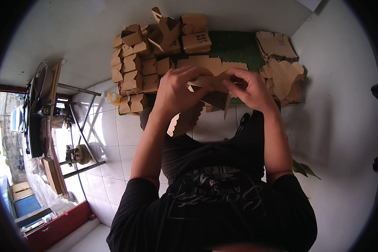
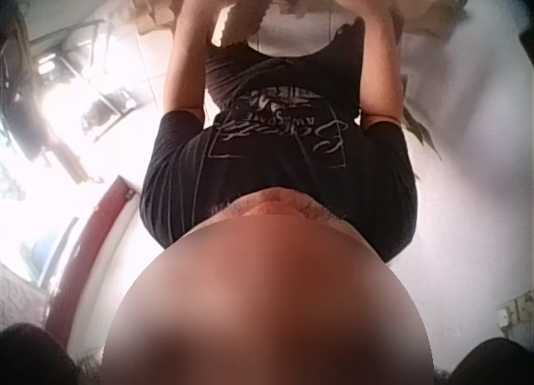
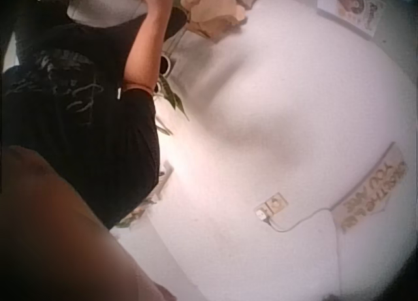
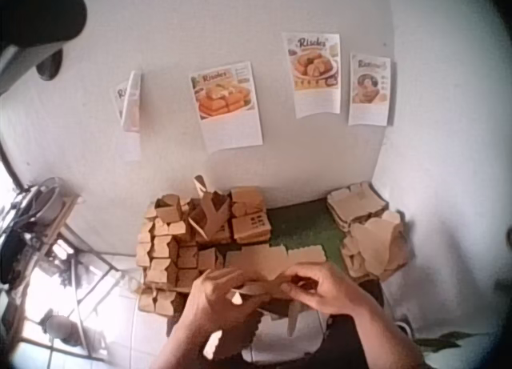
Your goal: The person assembles flat cardboard takeout boxes by folding the sides and interlocking tabs to form a closed box. They handle each box one at a time, fold the flaps, and place the completed boxes into a stack on the table.
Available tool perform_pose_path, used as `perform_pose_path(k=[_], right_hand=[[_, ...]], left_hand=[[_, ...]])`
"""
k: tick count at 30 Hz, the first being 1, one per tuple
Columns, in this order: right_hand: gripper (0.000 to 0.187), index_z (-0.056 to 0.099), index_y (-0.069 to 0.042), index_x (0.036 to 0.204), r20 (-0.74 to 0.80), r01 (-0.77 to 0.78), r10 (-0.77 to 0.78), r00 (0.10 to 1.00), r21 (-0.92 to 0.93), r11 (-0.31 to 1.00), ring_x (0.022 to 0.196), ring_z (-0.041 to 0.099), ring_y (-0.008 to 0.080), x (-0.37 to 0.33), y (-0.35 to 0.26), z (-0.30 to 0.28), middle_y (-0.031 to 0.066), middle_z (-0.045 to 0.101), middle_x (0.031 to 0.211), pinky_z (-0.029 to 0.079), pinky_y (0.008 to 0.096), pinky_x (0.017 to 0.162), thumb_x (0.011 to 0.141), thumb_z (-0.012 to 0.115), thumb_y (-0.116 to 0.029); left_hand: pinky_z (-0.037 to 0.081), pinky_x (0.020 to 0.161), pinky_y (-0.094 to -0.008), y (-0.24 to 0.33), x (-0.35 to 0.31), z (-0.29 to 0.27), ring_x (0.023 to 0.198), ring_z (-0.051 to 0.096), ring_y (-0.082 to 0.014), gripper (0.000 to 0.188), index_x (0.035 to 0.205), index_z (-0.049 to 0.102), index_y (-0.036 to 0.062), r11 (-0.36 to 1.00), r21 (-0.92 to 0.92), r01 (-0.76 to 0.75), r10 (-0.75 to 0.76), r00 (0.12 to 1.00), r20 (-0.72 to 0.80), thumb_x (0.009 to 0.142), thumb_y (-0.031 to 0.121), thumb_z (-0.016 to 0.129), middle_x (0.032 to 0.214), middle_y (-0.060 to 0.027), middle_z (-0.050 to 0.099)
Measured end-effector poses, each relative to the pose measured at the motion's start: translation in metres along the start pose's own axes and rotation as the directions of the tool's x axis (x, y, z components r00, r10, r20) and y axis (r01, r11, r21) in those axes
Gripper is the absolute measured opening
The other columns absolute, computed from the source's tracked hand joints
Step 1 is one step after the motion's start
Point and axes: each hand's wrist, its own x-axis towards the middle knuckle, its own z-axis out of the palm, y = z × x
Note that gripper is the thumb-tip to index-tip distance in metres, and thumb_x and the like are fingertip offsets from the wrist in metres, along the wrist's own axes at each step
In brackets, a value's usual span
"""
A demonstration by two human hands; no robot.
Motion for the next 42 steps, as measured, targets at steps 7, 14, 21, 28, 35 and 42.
perform_pose_path(k=[7, 14, 21, 28, 35, 42], right_hand=[[0.023, 0.083, -0.001, 0.125, 0.036, -0.110, 0.109, 0.993, 0.024, 0.994, 0.103, 0.078, 0.0135, 0.002, -0.001, 0.002, 0.0073, 0.085, 0.111, 0.063, 0.0343, 0.090, 0.115, 0.075, -0.020], [0.026, 0.082, -0.003, 0.127, -0.006, -0.156, 0.157, 0.988, 0.068, 0.985, 0.107, 0.077, 0.0127, 0.002, -0.002, 0.004, 0.0045, 0.083, 0.113, 0.062, 0.0332, 0.090, 0.116, 0.075, -0.025], [0.022, 0.080, -0.005, 0.129, 0.044, -0.106, 0.102, 0.994, 0.106, 0.989, 0.112, 0.078, 0.0139, 0.002, -0.001, 0.002, 0.0034, 0.082, 0.116, 0.064, 0.0343, 0.096, 0.115, 0.077, -0.021], [0.022, 0.077, -0.006, 0.133, 0.063, -0.090, 0.087, 0.994, 0.050, 0.995, 0.112, 0.080, 0.0152, 0.003, 0.001, 0.000, 0.0036, 0.083, 0.117, 0.064, 0.0369, 0.099, 0.114, 0.077, -0.016], [0.039, 0.070, -0.010, 0.146, 0.087, -0.068, 0.057, 0.995, 0.130, 0.989, 0.111, 0.080, 0.0144, 0.003, -0.006, 0.000, 0.0014, 0.083, 0.114, 0.062, 0.0391, 0.109, 0.108, 0.077, -0.004], [0.051, 0.069, -0.008, 0.146, 0.053, 0.055, -0.057, 0.997, 0.041, 0.998, 0.113, 0.082, 0.0194, 0.000, -0.009, 0.005, 0.0055, 0.082, 0.121, 0.062, 0.0413, 0.113, 0.097, 0.075, 0.007]], left_hand=[[0.064, 0.084, -0.0446, 0.004, 0.002, 0.004, 0.089, 0.082, -0.0345, 0.028, 0.111, 0.085, 0.0136, 1.000, 0.030, 0.000, -0.001, 1.000, 0.026, 0.086, 0.024, 0.095, 0.096, -0.0070, 0.085], [0.065, 0.084, -0.0462, 0.007, 0.003, 0.004, 0.088, 0.082, -0.0349, 0.037, 0.119, 0.082, 0.0149, 0.999, 0.029, 0.017, -0.018, 0.999, 0.041, 0.086, 0.023, 0.095, 0.096, -0.0077, 0.085], [0.068, 0.080, -0.0404, 0.003, 0.002, 0.005, 0.089, 0.086, -0.0306, 0.037, 0.119, 0.082, 0.0141, 0.997, -0.037, 0.061, -0.059, 0.997, 0.051, 0.085, 0.019, 0.096, 0.102, -0.0069, 0.088], [0.068, 0.079, -0.0403, 0.001, 0.002, 0.009, 0.086, 0.086, -0.0300, 0.034, 0.116, 0.083, 0.0146, 0.997, -0.025, 0.076, -0.074, 0.995, 0.069, 0.086, 0.021, 0.096, 0.095, -0.0080, 0.087], [0.066, 0.076, -0.0400, 0.004, 0.003, 0.008, 0.083, 0.085, -0.0294, 0.030, 0.113, 0.085, 0.0148, 0.997, -0.025, 0.079, -0.077, 0.996, 0.052, 0.087, 0.020, 0.096, 0.092, -0.0075, 0.085], [0.066, 0.076, -0.0385, 0.001, 0.002, 0.009, 0.082, 0.085, -0.0283, 0.030, 0.112, 0.085, 0.0136, 0.996, -0.028, 0.081, -0.079, 0.996, 0.047, 0.086, 0.020, 0.097, 0.095, -0.0068, 0.086]])
